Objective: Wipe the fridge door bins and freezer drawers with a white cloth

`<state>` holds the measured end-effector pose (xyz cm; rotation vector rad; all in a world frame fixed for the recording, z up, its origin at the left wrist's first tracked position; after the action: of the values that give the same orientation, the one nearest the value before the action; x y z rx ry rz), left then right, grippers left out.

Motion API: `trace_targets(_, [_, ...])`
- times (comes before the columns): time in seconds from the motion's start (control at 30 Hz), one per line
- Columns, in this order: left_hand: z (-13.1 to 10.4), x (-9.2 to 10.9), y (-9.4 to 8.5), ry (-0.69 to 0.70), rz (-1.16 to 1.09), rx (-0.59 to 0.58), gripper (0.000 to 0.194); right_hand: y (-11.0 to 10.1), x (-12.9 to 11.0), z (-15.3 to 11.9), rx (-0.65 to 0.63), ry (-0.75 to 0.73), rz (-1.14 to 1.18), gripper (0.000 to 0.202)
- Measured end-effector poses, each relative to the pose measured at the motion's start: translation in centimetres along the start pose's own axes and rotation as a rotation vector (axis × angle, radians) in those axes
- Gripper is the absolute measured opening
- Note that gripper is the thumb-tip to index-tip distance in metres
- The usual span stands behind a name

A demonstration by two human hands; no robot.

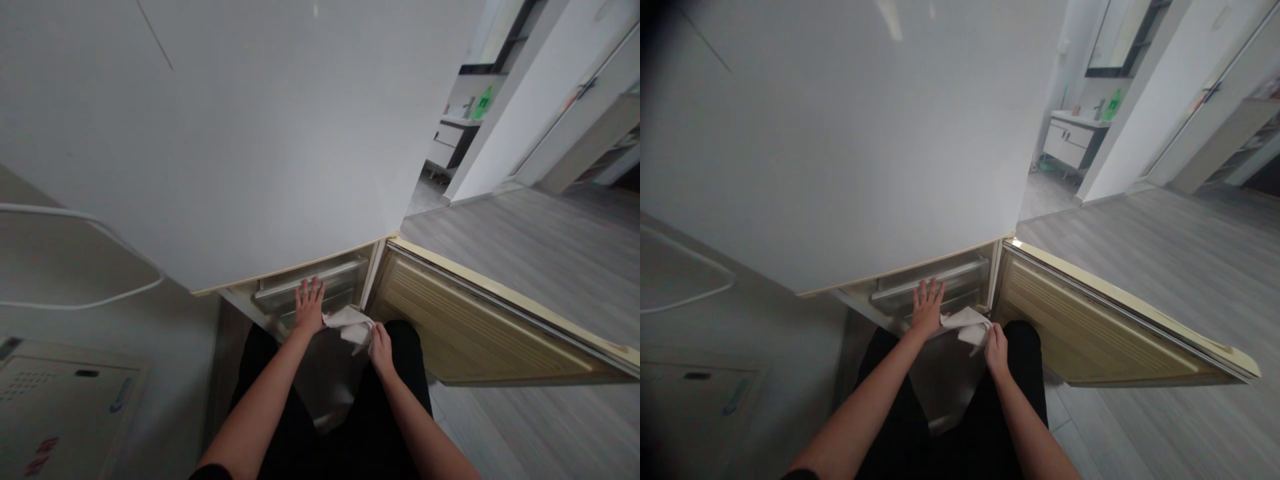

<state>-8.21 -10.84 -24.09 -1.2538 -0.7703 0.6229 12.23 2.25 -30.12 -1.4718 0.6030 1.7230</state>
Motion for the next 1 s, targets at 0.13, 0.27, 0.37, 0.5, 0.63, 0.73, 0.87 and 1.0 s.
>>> trace_targets(0.13, [3.7, -1.1, -0.6, -0.033, -0.014, -0.065, 0.101, 0.3, 0.0, 0.1, -0.017, 0.014, 0.0, 0.039])
trace_targets(0.27, [4.3, -1.0, -1.5, -0.044, -0.049, -0.073, 0.094, 0.8, 0.1, 0.0, -0.059, 0.005, 0.0, 0.04])
trace_targets(0.37, [2.7, -0.2, -1.4, -0.14, -0.428, -0.132, 0.079, 1.1, -0.1, -0.2, -0.085, -0.013, 0.01, 0.039])
trace_targets(0.5, [-2.5, 1.6, 3.5, -0.359, -0.949, -0.526, 0.068, 1.2, -0.6, -0.2, -0.079, -0.041, 0.038, 0.039])
trace_targets(0.63, [-7.2, 2.2, 7.2, -0.441, -1.086, -0.69, 0.082, 3.2, -1.3, -1.1, -0.255, -0.062, 0.106, 0.038])
trace_targets(0.73, [-8.3, 0.9, 7.8, -0.475, -1.19, -0.615, 0.076, 5.3, -1.8, -2.4, -0.43, -0.089, 0.149, 0.035])
trace_targets(0.87, [-7.7, -1.3, 7.1, -0.472, -1.267, -0.432, 0.06, 7.7, -1.7, -3.7, -0.533, -0.025, 0.178, 0.033])
trace_targets(1.0, [-7.3, -2.5, 6.1, -0.465, -1.258, -0.322, 0.051, 10.0, -0.8, -4.9, -0.485, 0.164, 0.301, 0.036])
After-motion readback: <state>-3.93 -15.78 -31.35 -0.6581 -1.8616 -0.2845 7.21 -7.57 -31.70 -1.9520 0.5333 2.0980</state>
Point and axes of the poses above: each hand's wrist, its own z-axis towards the middle knuckle, its own y-axis out of the palm, x = y × z, the point moved 8 cm from there along z, towards the middle knuckle, and after that the axes turned 12 degrees about -y, right-handed, at the moved point
